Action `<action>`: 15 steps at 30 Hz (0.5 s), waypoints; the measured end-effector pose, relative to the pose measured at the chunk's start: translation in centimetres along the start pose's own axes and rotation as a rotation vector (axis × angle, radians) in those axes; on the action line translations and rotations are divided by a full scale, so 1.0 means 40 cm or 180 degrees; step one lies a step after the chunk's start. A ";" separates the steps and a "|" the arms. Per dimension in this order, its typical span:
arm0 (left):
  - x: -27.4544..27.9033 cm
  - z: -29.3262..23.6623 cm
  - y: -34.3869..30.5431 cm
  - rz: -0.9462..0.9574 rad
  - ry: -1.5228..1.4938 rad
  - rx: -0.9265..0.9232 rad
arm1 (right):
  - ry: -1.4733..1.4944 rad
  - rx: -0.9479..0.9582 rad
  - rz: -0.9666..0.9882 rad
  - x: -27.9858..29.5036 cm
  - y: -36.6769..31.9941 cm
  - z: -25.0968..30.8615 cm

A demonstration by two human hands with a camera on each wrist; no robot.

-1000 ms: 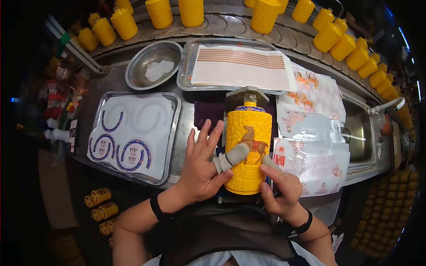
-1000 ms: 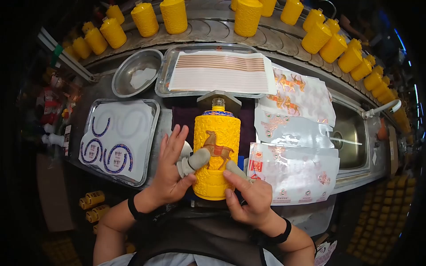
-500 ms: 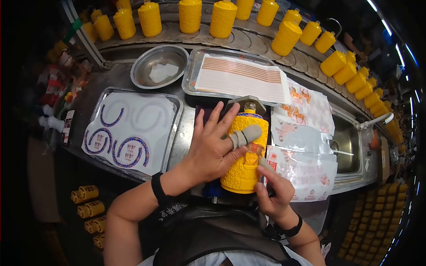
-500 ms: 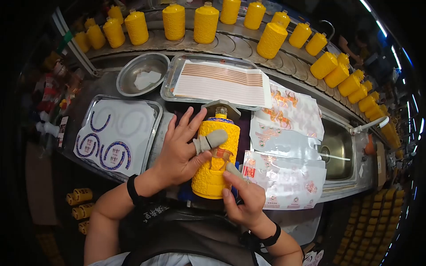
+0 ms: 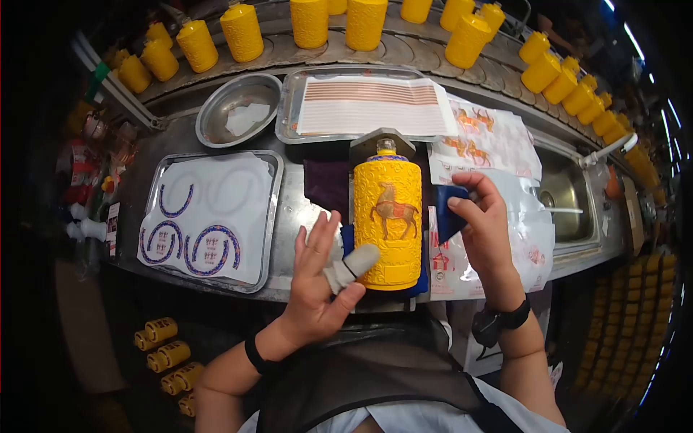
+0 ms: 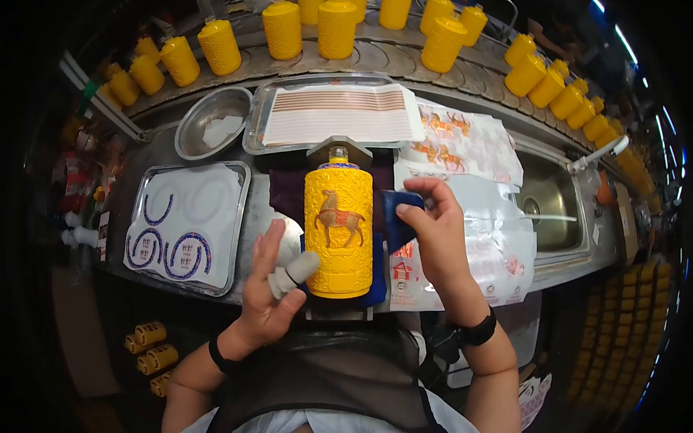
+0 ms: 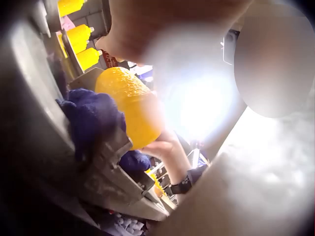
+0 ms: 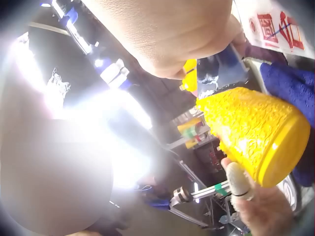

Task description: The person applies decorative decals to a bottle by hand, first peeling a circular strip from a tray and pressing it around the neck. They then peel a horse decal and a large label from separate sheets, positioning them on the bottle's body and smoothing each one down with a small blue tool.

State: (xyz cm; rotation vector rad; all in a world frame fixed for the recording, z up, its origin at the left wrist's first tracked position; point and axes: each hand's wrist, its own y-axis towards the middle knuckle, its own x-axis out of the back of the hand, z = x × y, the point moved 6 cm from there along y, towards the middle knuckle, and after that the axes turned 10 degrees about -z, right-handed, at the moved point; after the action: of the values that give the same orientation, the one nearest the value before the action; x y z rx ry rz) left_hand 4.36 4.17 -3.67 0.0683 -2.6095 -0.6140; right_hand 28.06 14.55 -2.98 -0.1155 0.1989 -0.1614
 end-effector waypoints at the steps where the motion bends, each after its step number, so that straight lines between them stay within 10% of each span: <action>1: 0.007 0.014 -0.007 -0.0210 -0.0205 0.0269 | -0.0348 0.0436 0.0085 -0.036 -0.016 0.033; 7: -0.008 0.020 0.029 -0.0215 -0.0752 0.0558 | -0.2156 0.3860 0.1343 -0.132 -0.139 0.112; 10: -0.018 0.021 0.037 -0.0086 -0.0645 0.0549 | -0.1924 0.3322 0.1918 -0.095 -0.189 0.100; 15: -0.075 0.012 0.056 -0.0005 -0.0405 0.0213 | -0.2094 0.3046 0.1165 -0.079 -0.149 0.109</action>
State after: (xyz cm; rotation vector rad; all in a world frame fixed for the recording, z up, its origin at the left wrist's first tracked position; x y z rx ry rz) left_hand 6.96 6.82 -4.33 0.0540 -2.7531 -0.5480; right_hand 25.03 9.65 2.62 0.8121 -0.5224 0.1612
